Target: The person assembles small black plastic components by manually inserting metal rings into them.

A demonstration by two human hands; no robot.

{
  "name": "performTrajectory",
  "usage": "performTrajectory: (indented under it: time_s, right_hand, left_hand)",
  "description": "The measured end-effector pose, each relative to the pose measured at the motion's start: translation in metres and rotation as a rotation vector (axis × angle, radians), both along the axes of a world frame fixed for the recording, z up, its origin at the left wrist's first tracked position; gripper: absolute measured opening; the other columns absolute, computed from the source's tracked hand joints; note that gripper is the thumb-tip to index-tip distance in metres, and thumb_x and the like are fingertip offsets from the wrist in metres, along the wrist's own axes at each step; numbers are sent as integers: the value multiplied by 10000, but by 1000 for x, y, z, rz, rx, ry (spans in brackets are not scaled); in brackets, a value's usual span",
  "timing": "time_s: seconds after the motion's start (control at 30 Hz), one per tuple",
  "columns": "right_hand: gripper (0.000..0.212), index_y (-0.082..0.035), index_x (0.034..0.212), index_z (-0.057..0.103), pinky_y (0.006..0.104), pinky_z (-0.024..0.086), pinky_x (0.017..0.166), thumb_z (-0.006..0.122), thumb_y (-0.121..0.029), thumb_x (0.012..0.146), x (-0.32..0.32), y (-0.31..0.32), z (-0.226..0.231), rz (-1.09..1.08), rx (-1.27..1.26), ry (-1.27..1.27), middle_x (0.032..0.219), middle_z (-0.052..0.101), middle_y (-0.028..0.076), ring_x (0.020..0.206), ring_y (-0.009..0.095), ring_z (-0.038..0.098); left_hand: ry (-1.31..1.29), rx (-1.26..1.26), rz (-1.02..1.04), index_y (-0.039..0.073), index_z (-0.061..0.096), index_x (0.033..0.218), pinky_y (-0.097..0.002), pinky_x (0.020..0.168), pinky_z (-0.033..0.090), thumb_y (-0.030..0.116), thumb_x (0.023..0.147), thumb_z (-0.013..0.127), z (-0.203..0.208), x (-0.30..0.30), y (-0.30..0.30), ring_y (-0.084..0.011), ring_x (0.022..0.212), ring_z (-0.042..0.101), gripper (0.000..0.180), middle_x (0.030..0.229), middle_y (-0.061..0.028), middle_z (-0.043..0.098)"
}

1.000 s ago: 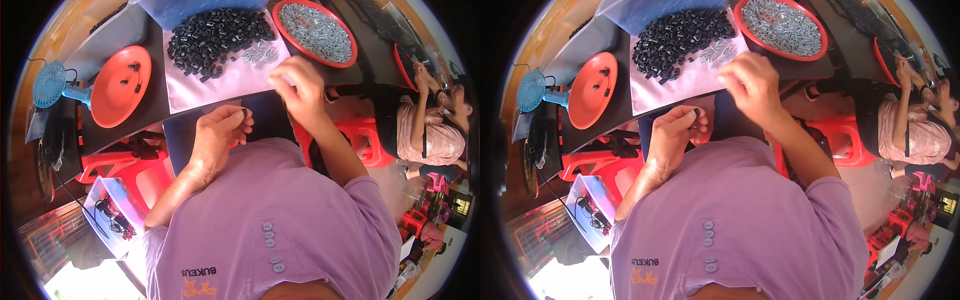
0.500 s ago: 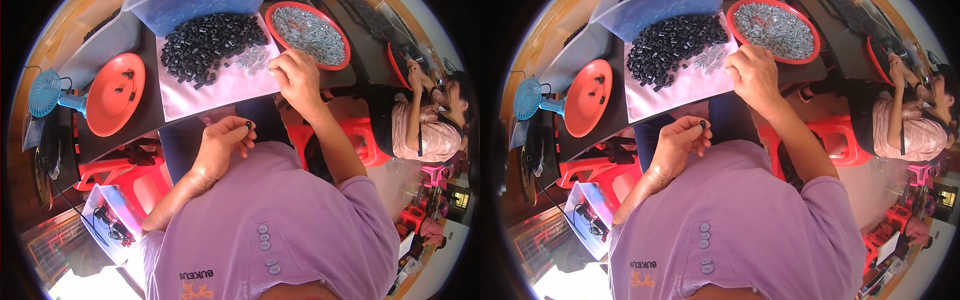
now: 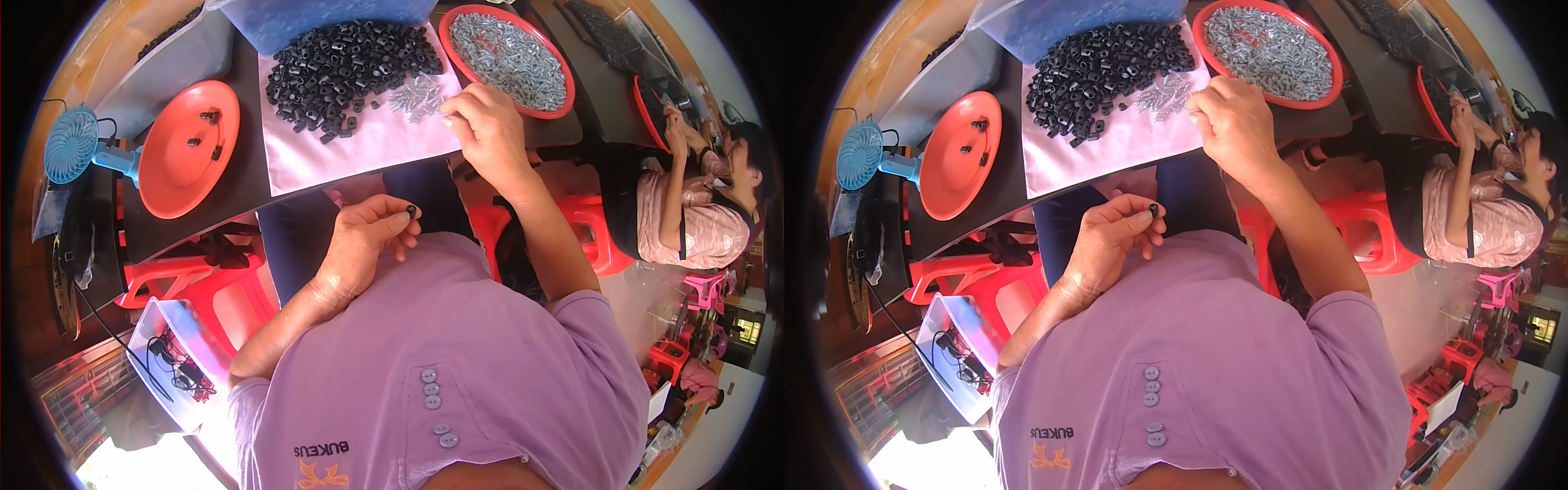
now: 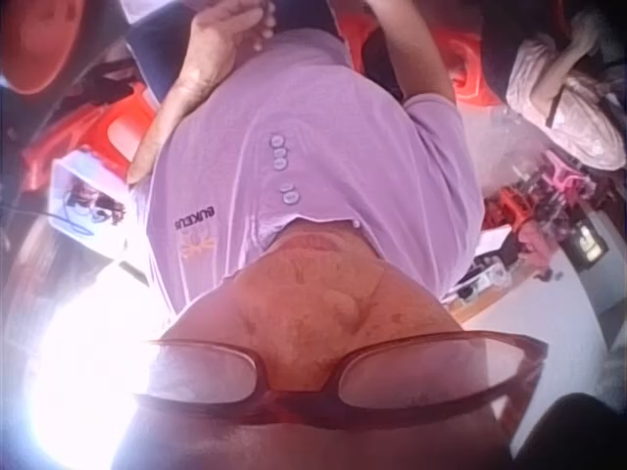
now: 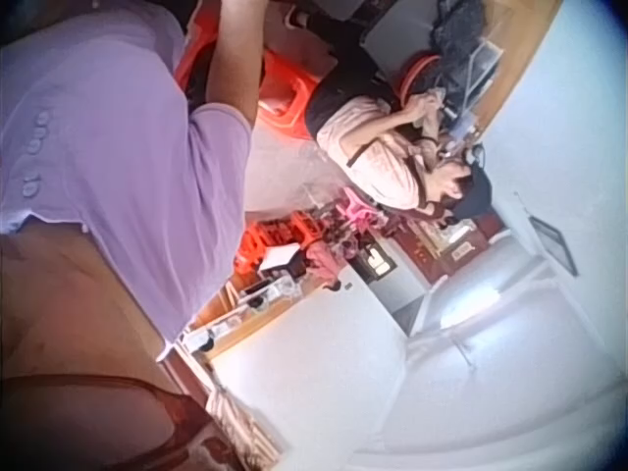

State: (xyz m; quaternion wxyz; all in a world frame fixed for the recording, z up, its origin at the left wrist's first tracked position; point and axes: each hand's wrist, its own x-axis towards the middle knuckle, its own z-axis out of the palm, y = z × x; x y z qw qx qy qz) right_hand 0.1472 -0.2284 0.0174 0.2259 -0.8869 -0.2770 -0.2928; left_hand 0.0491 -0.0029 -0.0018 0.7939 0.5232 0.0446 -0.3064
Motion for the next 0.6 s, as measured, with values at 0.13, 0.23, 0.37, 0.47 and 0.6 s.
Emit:
performTrajectory:
  time_s: [0.13, 0.23, 0.37, 0.47, 0.6]
  right_hand:
    - [88, -99, 800, 628, 413, 451, 759, 695, -61, 758, 4, -3, 2, -38, -93, 100, 843, 592, 39, 894, 263, 606]
    - [67, -101, 799, 631, 419, 451, 753, 683, -68, 771, 6, -3, 6, -28, -126, 126, 823, 586, 43, 877, 277, 606]
    - [68, -96, 815, 628, 421, 442, 772, 660, -48, 779, 3, -3, 8, -10, -154, 128, 849, 587, 38, 892, 279, 597]
    - [88, -88, 836, 623, 413, 423, 798, 642, -30, 773, -2, -4, 6, 1, -196, 55, 890, 588, 38, 926, 272, 588]
    - [138, -76, 861, 625, 401, 401, 816, 641, -25, 734, -4, -2, 5, -2, -300, -27, 952, 587, 57, 967, 262, 576]
  left_hand:
    - [-14, 10, -8, -62, 640, 1057, -278, 629, 509, 75, 976, 563, 0, -2, -1, -167, 753, 640, 177, 885, -110, 666]
    - [-17, 28, -9, -61, 642, 1055, -277, 630, 510, 72, 974, 566, 0, -2, 0, -167, 757, 642, 173, 885, -110, 668]
    - [-34, 26, 38, -48, 649, 1057, -258, 611, 502, 76, 968, 579, 6, -3, 0, -143, 738, 636, 168, 870, -91, 670]
    - [-64, 28, 96, -42, 654, 1062, -236, 585, 491, 73, 965, 587, 19, 2, 0, -116, 721, 627, 165, 857, -77, 669]
    - [-136, 27, 128, -49, 649, 1068, -208, 524, 471, 70, 969, 571, 37, 16, -5, -111, 667, 618, 173, 847, -75, 667]
